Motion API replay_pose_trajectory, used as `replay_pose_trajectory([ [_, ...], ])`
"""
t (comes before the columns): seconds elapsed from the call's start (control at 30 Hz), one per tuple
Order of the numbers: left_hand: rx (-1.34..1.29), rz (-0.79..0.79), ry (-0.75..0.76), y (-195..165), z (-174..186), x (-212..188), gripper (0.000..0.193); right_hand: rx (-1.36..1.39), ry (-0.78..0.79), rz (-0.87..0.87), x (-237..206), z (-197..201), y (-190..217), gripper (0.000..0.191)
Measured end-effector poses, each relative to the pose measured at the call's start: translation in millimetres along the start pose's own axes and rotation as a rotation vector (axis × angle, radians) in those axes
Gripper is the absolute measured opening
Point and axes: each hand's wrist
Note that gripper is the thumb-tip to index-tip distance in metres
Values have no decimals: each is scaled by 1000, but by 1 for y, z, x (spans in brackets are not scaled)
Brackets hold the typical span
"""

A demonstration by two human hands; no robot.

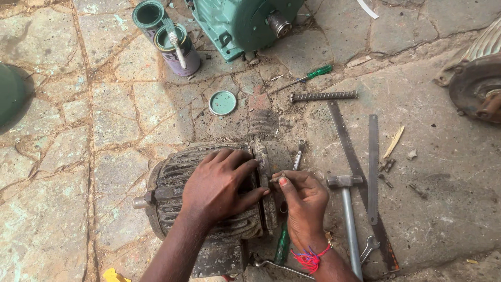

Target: The person uses a hammer and wrench to loosen and remove bolts from a motor casing. They repeatedly strike the wrench and hammer the motor shaft while working on the ground in an outdoor workshop area.

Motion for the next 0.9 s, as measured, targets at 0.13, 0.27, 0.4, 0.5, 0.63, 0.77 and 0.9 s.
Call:
replay_pose_trajectory([
  [0.13,44,-95,-58,0,-1,-1,71,19,27,45,-6,-2,-5,12],
  [0.27,48,-79,-49,1,-3,2,79,-14,102,123,-8,-1,-7,10],
  [0.4,76,-19,85,1,-5,3,78,-97,184,100,-5,3,-3,8],
  [0.5,78,-44,33,1,-7,2,76,-202,207,215,-2,5,1,11],
  [0.63,91,-64,3,1,-9,0,76,-287,198,212,1,6,5,15],
  [0.77,92,-71,-29,0,-11,-1,74,-332,206,278,4,3,7,15],
  [0.9,98,-75,-58,-2,-12,-1,72,-313,237,322,6,0,6,10],
])
Point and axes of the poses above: each hand's wrist, its own x-axis towards the middle knuckle, its own z-axis out of the back of the hand, y = z × x, and after that the axes turned 10 degrees about -y, right-handed
